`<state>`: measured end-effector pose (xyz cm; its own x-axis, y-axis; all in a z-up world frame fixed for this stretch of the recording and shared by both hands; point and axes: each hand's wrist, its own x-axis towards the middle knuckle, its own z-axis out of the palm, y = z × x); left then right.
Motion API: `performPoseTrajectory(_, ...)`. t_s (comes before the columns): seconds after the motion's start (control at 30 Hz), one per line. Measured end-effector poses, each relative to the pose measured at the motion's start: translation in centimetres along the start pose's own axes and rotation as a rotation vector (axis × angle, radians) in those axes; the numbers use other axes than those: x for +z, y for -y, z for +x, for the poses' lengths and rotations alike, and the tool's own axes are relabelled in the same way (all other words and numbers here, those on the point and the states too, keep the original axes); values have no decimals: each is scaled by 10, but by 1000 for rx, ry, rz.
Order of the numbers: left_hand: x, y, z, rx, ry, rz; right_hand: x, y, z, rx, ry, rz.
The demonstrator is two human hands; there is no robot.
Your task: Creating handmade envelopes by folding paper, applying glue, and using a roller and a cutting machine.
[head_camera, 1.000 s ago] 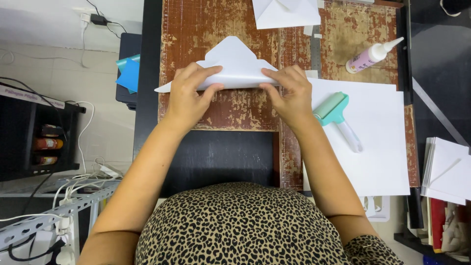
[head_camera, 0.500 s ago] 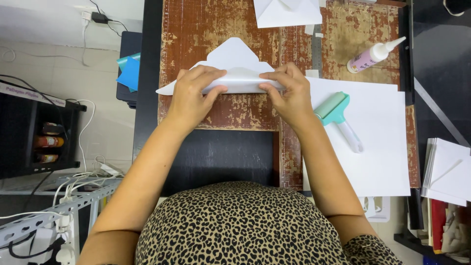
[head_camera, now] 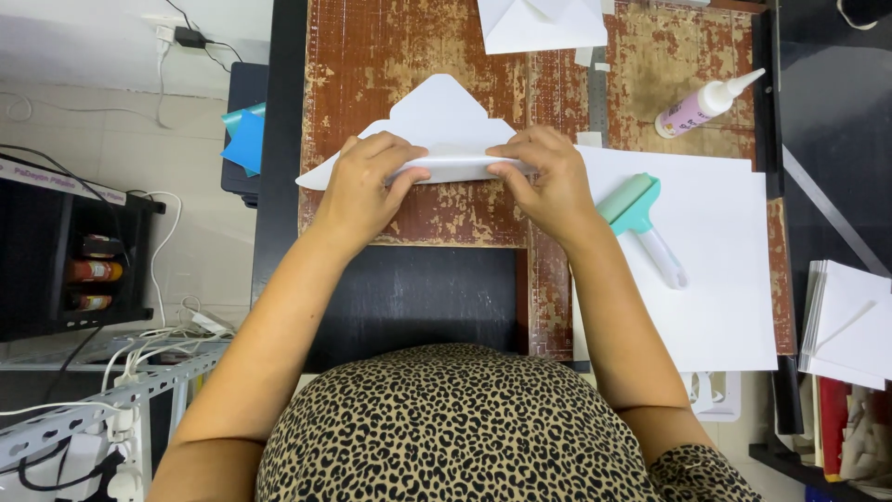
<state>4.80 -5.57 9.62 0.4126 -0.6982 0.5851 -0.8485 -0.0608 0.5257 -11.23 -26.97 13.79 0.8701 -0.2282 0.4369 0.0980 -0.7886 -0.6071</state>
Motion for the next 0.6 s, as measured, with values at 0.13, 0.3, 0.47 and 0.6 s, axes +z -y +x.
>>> performPoseTrajectory(0.13, -2, -5, 0, 5, -6, -5, 1, -5, -1, -33, 6, -72)
performPoseTrajectory(0.3, -8, -19, 6, 90, -5, 158, 5, -7, -1, -46, 14, -74)
performPoseTrajectory(0.47, -2, -21, 11, 159, -45, 286, 5, -6, -1, 0, 28, -6)
performPoseTrajectory(0.6, 10, -22, 15, 196, -66, 283, 3, -6, -2, 3, 37, 29)
